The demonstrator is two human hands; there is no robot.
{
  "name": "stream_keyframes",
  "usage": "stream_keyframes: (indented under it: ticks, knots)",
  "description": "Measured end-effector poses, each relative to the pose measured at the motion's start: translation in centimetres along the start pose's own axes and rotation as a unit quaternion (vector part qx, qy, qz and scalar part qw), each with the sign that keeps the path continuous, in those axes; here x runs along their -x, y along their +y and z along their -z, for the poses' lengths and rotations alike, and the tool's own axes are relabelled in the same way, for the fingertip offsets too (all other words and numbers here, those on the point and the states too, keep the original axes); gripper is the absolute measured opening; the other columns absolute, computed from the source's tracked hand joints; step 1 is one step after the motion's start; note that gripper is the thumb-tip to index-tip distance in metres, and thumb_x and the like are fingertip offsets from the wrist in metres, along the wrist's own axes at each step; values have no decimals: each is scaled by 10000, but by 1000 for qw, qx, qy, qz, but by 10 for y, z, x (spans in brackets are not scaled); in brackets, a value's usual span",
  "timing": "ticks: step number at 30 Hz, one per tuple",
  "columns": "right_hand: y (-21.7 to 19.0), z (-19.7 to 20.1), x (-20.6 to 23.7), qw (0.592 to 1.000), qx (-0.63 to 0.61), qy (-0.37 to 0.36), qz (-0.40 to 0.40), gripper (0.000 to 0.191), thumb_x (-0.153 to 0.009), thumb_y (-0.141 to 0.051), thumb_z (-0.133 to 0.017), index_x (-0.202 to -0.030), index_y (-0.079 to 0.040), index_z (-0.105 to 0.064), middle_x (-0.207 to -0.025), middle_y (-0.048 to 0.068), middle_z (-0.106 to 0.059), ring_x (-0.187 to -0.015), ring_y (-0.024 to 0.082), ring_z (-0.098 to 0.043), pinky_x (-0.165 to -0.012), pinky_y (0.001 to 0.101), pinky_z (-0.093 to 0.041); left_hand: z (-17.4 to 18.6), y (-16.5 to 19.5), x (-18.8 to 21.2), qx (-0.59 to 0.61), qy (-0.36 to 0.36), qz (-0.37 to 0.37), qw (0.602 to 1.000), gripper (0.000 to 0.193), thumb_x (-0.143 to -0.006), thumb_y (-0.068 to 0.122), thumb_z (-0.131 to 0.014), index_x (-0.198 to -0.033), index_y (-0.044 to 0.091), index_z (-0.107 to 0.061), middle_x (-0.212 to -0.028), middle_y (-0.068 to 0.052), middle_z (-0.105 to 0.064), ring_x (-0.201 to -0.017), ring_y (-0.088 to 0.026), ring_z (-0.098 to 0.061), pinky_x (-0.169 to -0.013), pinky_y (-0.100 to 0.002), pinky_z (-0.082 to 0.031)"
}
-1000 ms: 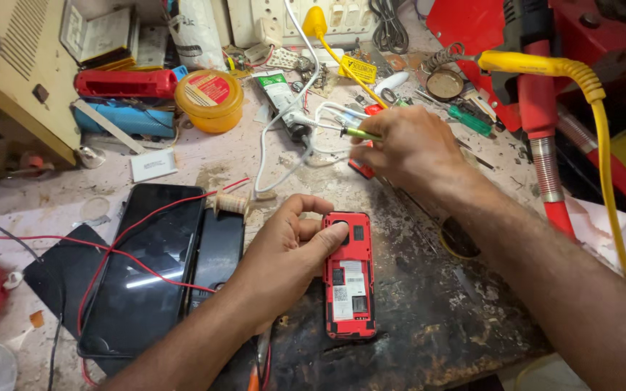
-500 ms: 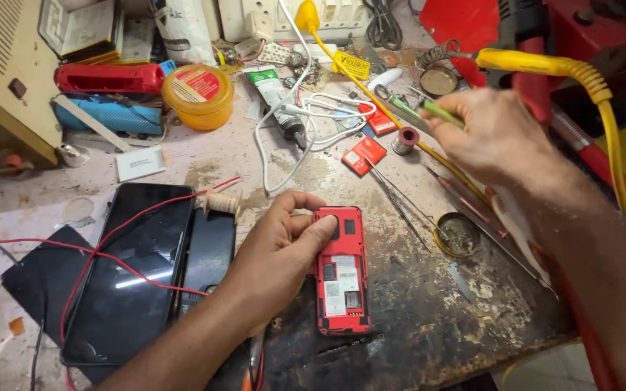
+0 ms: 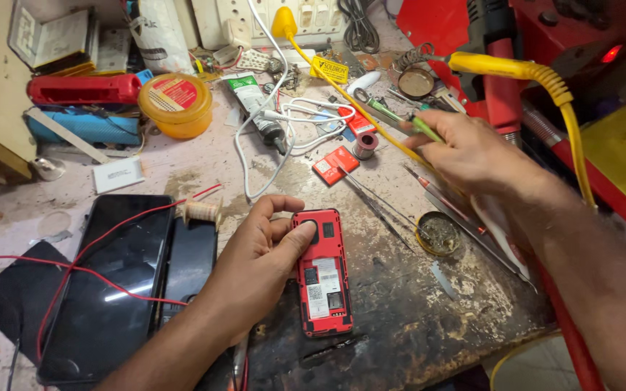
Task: The person disassembles a mobile phone, removes the motherboard and camera module, and then reassembles the phone by placing the motherboard back into the red chassis and attaching the black back cover. The person uses a green-handled screwdriver and tweezers to manipulate small components and connectors.
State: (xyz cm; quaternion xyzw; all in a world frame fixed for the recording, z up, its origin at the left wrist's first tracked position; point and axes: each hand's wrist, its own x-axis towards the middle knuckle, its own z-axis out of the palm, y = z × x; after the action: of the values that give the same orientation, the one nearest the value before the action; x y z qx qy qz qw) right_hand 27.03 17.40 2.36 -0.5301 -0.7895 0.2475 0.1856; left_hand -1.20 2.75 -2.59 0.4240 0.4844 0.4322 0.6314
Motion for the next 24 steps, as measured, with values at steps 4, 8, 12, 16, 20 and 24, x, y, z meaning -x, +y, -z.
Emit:
stream_keyframes:
  ticks: [4,8,12,16,20,24]
  knots:
    - [-11,4,0,984,119,57,-115,477,-926,-83,-496,-1394,-113,-583,-1196,140,-755,-958,234,-708,-849,384,-534,0,0,0,24,-10,-9,1000,358,-970,166,-581,-1300,67,-480,-928,-63,-735,-791,-80,-656,-680,-243,-515]
    - [-17,2,0,989,66,26,-129,562,-876,-68,-496,-1434,-124,-510,-1260,138,-723,-989,214,-706,-835,379,-546,0,0,1,22,-8,-11,1000,354,-980,158,-589,-1305,60,-489,-941,-78,-724,-809,-82,-658,-696,-246,-528]
    - [-15,6,10,991,26,105,-75,515,-876,-71,-463,-1381,-96,-560,-1349,101,-692,-981,198,-725,-806,369,-562,1,0,0,44,-12,10,999,357,-963,146,-579,-1299,69,-486,-946,-79,-738,-817,-98,-683,-708,-256,-545]
    - [-5,8,19,984,38,111,-134,439,-958,-107,-510,-1382,-99,-625,-1278,115,-748,-774,281,-707,-671,417,-583,0,0,0,54,-19,4,998,354,-966,134,-583,-1300,61,-490,-965,-85,-735,-836,-105,-691,-738,-269,-564]
    - [7,8,18,987,55,133,-71,356,-965,-115,-531,-1307,-75,-623,-1162,96,-762,-762,103,-655,-689,302,-526,1,2,1,84,-26,16,996,356,-957,110,-582,-1299,60,-493,-997,-70,-712,-856,-106,-694,-751,-279,-575]
    - [11,27,27,968,-228,77,-66,437,-961,-134,-591,-1398,-148,-581,-1174,28,-781,-555,74,-487,-579,267,-549,0,3,2,77,-24,14,997,409,-915,43,-589,-1314,66,-502,-1008,-62,-706,-862,-109,-691,-759,-280,-580]
